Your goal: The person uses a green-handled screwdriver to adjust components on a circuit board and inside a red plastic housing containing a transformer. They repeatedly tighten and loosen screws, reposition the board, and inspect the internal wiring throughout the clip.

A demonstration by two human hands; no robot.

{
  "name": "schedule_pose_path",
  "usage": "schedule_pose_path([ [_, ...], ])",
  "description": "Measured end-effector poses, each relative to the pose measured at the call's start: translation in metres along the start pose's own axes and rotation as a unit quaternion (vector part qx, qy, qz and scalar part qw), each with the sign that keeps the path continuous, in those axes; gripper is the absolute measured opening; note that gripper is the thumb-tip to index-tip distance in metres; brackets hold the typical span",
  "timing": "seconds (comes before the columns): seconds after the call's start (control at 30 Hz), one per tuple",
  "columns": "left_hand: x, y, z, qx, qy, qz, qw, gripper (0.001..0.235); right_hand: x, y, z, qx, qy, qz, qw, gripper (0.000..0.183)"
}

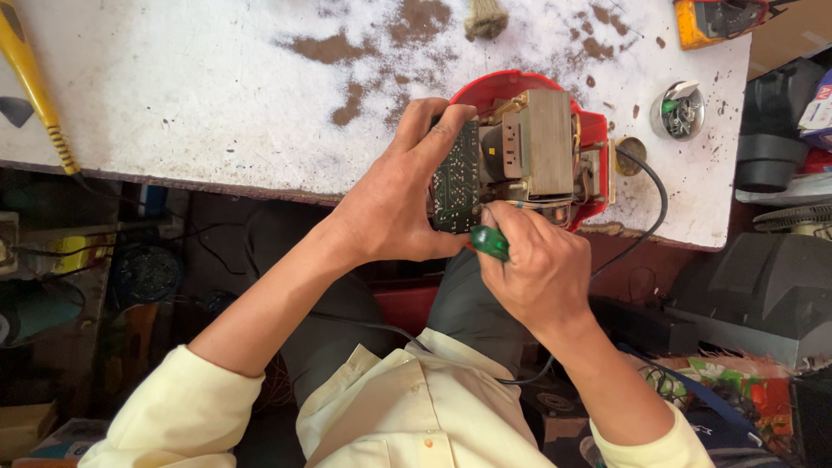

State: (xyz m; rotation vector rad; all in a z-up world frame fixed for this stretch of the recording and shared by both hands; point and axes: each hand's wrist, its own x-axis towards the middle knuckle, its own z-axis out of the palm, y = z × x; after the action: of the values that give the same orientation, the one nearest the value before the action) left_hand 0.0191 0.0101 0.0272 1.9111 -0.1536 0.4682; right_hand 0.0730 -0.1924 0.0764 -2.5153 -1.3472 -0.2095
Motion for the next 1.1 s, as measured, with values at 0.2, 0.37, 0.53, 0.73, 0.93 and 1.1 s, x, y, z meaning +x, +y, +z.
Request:
schedule_pose_path([
  [0.2, 0.001, -0.007, -0.005, -0.046, -0.051, -0.059, 0.996, 0.114, 0.001, -0.002, -0.019, 0.073, -0.048, 0.037, 0.995, 0.052],
  [0.37, 0.002, -0.011, -0.004, -0.033, -0.019, 0.008, 0.999, 0.116, 0.006, 0.004, -0.016, 0.011, -0.071, -0.016, 0.997, 0.057],
  [0.53, -0.001, -0.014, -0.002, -0.039, -0.014, 0.014, 0.999, 0.114, -0.001, 0.006, -0.009, 0.023, -0.042, -0.029, 0.998, 0.054],
  [0.73, -0.002, -0.014, 0.000, -0.023, -0.011, 0.013, 1.000, 0.115, -0.005, 0.007, -0.005, 0.035, -0.027, -0.041, 0.998, 0.055],
  [0.93, 0.001, -0.014, -0.001, -0.014, -0.018, 0.016, 1.000, 0.118, 0.007, 0.011, -0.022, 0.123, -0.086, 0.070, 0.986, 0.037],
  [1.1, 0.001, -0.013, -0.002, -0.024, -0.029, 0.007, 0.999, 0.117, 0.011, 0.013, -0.022, 0.074, -0.074, -0.012, 0.994, 0.040],
])
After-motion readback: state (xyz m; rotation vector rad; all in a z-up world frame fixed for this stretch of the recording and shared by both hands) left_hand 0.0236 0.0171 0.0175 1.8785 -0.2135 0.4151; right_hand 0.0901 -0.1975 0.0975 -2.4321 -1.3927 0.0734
